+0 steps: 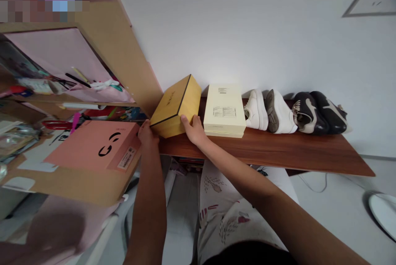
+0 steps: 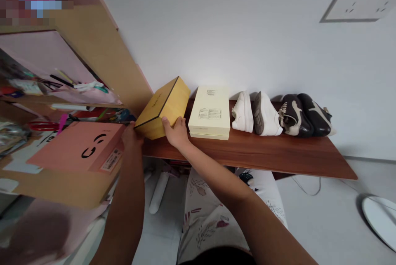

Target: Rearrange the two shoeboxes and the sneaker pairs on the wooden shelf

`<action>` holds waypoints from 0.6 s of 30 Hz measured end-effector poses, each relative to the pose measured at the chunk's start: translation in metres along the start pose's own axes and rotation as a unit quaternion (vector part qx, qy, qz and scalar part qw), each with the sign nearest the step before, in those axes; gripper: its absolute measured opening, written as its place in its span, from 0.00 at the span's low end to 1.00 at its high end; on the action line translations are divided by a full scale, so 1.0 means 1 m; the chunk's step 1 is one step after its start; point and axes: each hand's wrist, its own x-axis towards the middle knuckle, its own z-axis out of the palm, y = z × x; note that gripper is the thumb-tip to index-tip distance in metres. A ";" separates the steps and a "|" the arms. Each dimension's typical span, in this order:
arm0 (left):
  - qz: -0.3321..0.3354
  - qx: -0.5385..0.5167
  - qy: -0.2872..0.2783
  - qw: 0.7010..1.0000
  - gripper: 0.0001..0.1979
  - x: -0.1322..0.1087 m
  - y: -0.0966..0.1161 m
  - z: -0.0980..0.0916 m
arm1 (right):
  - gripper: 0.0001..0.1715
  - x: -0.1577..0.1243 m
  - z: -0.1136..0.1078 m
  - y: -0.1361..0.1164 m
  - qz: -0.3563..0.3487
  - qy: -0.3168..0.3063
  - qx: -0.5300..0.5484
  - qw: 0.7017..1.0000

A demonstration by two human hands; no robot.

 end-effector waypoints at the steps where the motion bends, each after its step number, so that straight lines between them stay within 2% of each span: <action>1: 0.014 0.010 0.020 1.000 0.11 0.000 -0.001 0.002 | 0.57 0.001 0.001 0.003 0.007 0.002 0.001 1.000; 3: 0.030 0.017 0.044 0.998 0.09 0.001 -0.002 0.005 | 0.59 0.003 0.004 0.008 0.015 0.007 0.004 1.000; 7: 0.079 0.018 0.038 0.996 0.10 0.004 -0.006 0.012 | 0.56 0.009 0.013 0.019 0.016 0.011 0.004 1.000; 11: 0.122 0.045 0.034 0.991 0.13 0.006 -0.009 0.015 | 0.53 0.011 0.018 0.032 0.048 0.008 0.013 0.999; 18: 0.130 0.077 0.030 0.988 0.14 0.005 -0.006 0.019 | 0.49 0.009 0.019 0.045 0.058 0.007 0.023 0.998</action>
